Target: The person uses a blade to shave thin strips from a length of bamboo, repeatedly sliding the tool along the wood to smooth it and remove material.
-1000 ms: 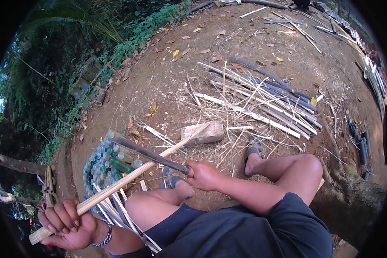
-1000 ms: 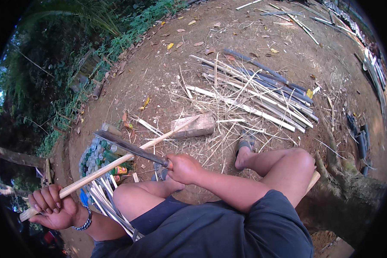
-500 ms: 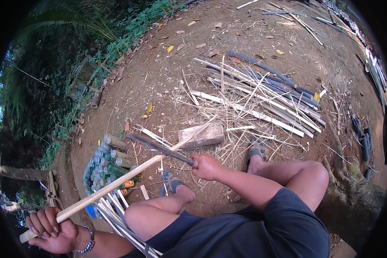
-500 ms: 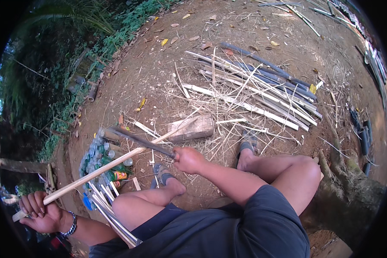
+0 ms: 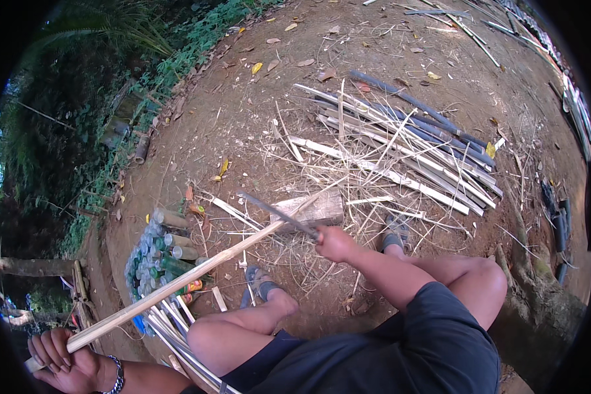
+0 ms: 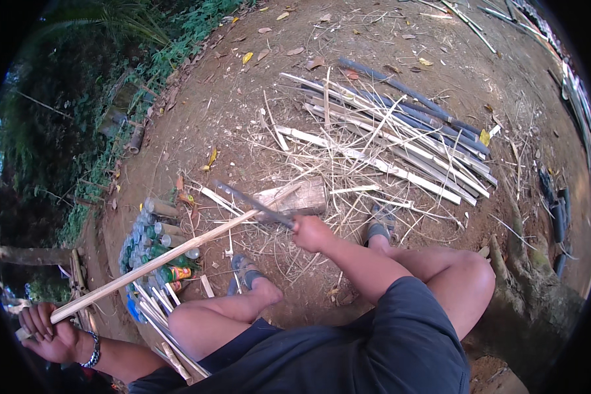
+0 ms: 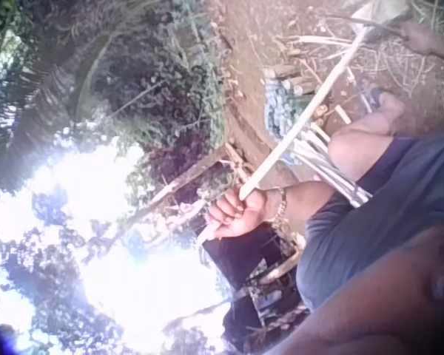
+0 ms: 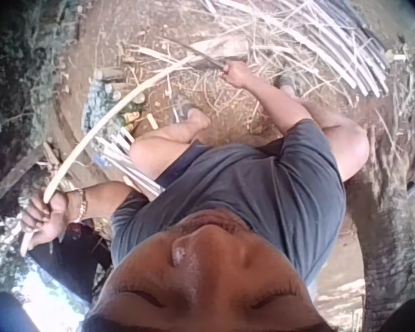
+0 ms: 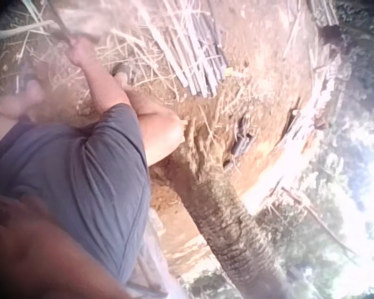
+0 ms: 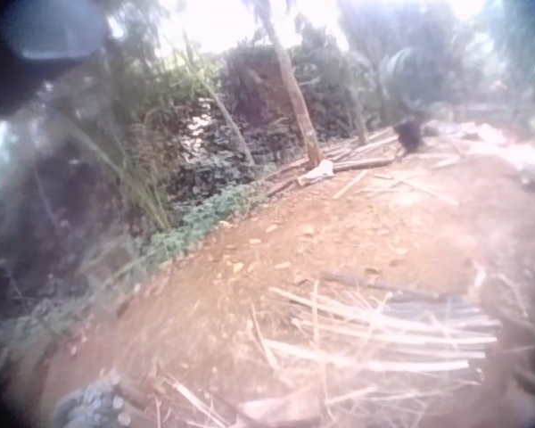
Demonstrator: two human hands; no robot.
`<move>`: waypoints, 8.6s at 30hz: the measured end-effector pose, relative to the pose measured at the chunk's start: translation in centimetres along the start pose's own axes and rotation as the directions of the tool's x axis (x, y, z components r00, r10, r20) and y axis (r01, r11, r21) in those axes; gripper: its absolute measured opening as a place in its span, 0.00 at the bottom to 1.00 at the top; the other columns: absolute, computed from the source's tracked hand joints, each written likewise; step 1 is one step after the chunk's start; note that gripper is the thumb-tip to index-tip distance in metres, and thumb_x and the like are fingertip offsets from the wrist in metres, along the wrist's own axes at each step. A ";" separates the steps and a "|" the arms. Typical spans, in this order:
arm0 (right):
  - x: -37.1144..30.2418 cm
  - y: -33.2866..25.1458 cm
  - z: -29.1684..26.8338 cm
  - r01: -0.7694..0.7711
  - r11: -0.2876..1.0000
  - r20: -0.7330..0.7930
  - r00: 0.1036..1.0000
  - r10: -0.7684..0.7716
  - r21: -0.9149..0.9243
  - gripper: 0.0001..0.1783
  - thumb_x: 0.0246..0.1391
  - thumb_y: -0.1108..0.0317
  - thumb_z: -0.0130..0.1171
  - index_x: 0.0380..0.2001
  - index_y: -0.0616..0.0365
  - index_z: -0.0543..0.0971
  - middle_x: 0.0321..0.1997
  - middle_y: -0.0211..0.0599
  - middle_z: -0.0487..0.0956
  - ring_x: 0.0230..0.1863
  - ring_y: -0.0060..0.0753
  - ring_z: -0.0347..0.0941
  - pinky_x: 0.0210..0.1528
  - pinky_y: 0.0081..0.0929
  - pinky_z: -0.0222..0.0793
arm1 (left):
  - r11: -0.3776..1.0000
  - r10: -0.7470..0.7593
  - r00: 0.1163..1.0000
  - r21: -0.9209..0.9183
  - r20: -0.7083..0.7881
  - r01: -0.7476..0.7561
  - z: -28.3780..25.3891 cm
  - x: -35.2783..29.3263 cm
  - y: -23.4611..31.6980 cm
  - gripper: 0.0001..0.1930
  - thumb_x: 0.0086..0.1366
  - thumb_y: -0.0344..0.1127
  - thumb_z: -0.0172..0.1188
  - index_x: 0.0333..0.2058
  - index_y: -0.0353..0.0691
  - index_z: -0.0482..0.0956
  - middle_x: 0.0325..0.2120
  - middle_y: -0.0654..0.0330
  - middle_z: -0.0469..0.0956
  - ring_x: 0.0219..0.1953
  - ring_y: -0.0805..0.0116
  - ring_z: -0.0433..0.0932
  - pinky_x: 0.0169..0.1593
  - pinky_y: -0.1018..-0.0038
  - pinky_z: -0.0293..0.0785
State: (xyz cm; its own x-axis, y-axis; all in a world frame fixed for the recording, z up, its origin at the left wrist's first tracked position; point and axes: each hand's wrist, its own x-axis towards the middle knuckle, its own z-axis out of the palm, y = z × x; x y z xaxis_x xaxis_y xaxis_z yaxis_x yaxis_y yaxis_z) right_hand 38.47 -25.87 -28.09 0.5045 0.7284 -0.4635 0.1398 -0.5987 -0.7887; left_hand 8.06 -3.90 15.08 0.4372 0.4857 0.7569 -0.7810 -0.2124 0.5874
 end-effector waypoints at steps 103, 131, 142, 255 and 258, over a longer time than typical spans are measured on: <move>-19.0 -14.8 3.6 0.378 0.902 0.035 0.925 -0.379 -0.208 0.13 0.49 0.65 0.56 0.37 0.61 0.74 0.32 0.53 0.79 0.38 0.56 0.77 0.42 0.49 0.71 | 0.993 0.108 0.986 0.067 -0.127 -0.100 4.3 -12.2 4.6 0.20 0.70 0.52 0.49 0.25 0.45 0.61 0.18 0.69 0.55 0.16 0.81 0.52 0.21 0.82 0.50; -5.1 3.4 -1.4 -0.086 0.938 -0.035 0.996 0.079 -0.334 0.17 0.58 0.60 0.49 0.44 0.60 0.76 0.43 0.53 0.79 0.46 0.51 0.76 0.51 0.44 0.71 | 0.994 0.084 0.991 0.081 -0.104 -0.076 1.5 -8.8 3.3 0.19 0.71 0.50 0.47 0.28 0.41 0.63 0.18 0.69 0.55 0.17 0.80 0.52 0.22 0.81 0.51; -0.8 6.5 -0.5 -0.180 0.964 -0.040 0.984 0.176 -0.195 0.17 0.55 0.58 0.51 0.41 0.58 0.79 0.41 0.52 0.80 0.45 0.51 0.77 0.48 0.42 0.72 | 0.997 -0.011 0.999 0.073 -0.052 0.014 -1.4 -5.4 3.2 0.23 0.74 0.52 0.37 0.25 0.39 0.62 0.19 0.65 0.56 0.18 0.76 0.52 0.23 0.78 0.53; -1.3 9.8 3.0 -0.176 0.963 -0.159 0.977 0.144 -0.206 0.18 0.54 0.58 0.50 0.42 0.59 0.78 0.42 0.56 0.79 0.46 0.56 0.75 0.50 0.44 0.71 | 0.997 -0.020 0.999 -0.070 0.026 0.022 -2.2 -7.2 2.7 0.21 0.71 0.51 0.46 0.23 0.43 0.60 0.16 0.69 0.56 0.15 0.79 0.53 0.22 0.80 0.52; -1.2 15.4 0.1 -0.318 0.880 -0.134 0.948 0.289 -0.353 0.19 0.50 0.57 0.56 0.39 0.60 0.80 0.41 0.55 0.80 0.44 0.53 0.77 0.47 0.41 0.73 | 0.999 0.039 0.998 -0.012 -0.047 -0.040 -2.2 -7.9 2.9 0.20 0.71 0.50 0.46 0.25 0.44 0.61 0.16 0.69 0.56 0.14 0.81 0.53 0.20 0.82 0.52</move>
State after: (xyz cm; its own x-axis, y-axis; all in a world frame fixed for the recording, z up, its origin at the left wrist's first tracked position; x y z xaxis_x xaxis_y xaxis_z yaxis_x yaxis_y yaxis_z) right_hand 39.92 -35.99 -39.72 0.6327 0.4726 -0.6135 0.2630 -0.8762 -0.4038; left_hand 1.41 -6.49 10.16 0.3848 0.5163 0.7651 -0.8028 -0.2217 0.5535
